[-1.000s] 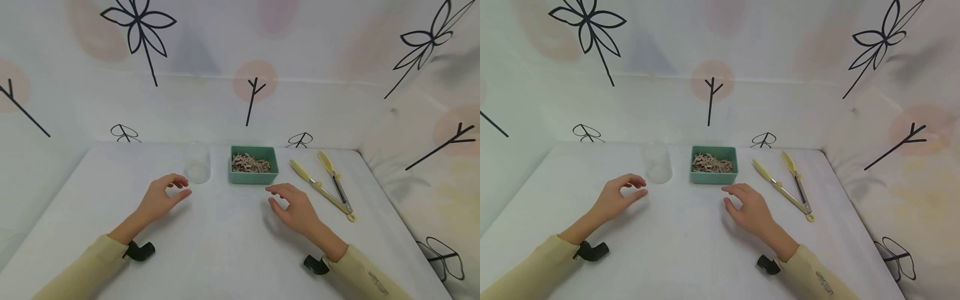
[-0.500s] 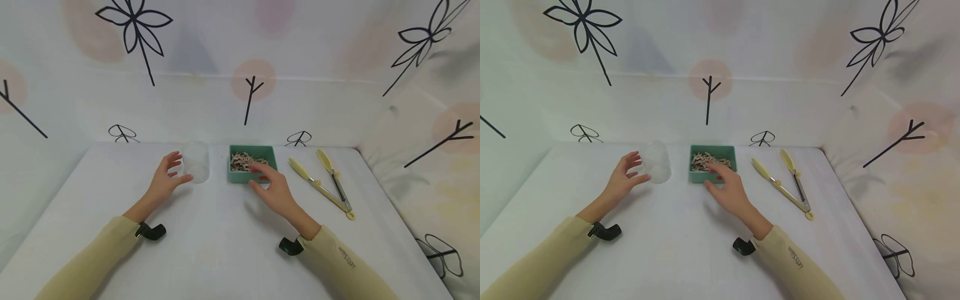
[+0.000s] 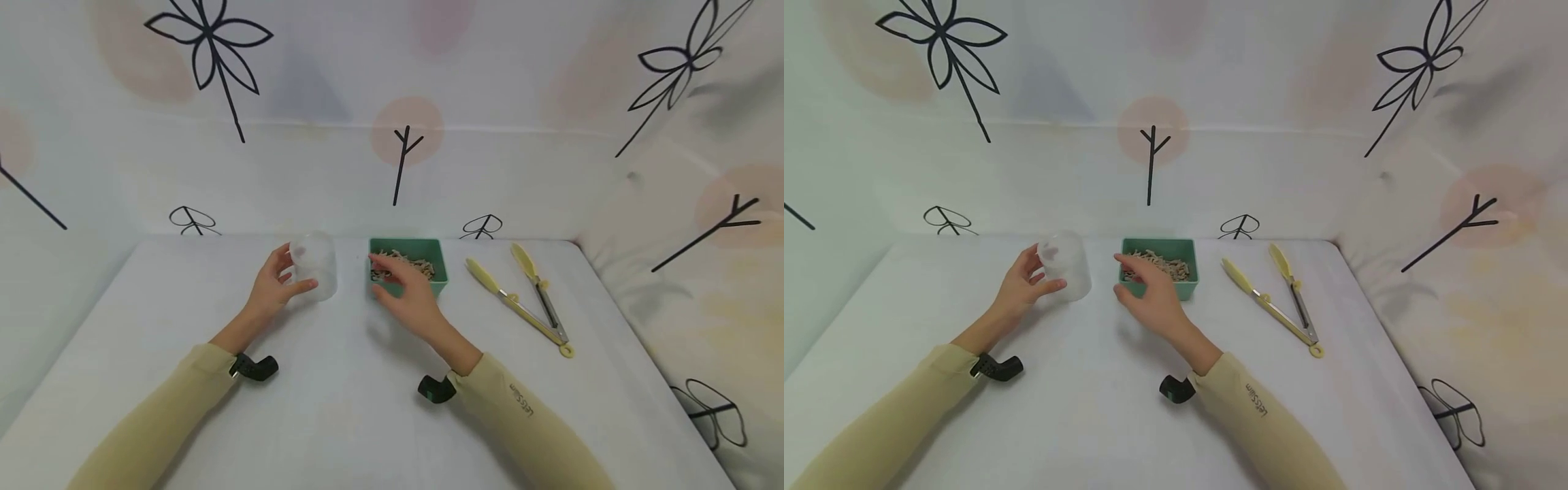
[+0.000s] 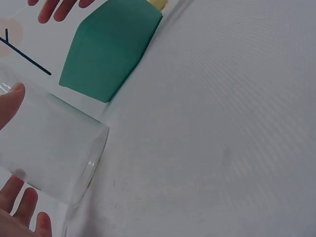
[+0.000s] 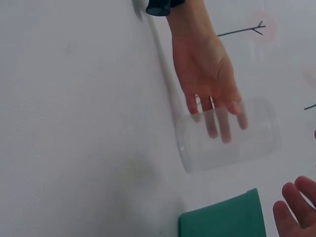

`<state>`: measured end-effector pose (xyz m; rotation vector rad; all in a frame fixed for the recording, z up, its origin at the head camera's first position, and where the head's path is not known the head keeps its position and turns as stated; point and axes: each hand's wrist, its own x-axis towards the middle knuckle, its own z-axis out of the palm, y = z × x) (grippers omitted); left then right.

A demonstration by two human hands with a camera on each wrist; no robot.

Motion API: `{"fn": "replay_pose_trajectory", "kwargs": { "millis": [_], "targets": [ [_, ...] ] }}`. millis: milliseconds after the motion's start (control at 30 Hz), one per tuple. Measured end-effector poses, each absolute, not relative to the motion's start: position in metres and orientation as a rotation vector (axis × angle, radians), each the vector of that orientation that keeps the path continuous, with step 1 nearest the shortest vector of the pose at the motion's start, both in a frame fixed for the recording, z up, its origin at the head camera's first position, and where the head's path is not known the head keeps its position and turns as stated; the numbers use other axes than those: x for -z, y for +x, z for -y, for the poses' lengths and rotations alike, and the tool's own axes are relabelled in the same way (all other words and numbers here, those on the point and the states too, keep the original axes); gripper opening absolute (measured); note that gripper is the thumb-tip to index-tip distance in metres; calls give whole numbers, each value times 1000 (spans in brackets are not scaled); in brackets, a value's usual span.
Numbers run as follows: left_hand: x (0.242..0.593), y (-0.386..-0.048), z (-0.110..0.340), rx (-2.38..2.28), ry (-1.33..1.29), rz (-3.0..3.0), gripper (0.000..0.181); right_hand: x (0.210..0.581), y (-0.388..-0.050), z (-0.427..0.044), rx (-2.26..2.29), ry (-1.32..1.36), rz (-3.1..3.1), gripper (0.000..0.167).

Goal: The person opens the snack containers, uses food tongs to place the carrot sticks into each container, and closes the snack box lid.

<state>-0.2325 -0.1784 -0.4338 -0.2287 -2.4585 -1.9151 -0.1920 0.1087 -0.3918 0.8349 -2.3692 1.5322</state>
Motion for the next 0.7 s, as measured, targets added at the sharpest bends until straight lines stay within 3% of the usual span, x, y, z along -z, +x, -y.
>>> {"fn": "replay_pose_trajectory", "kwargs": {
  "millis": [700],
  "targets": [
    [425,-207,165,1854,-373,2452,80,393,-189,-92,-1708,896,2392,52]
  ]
}}
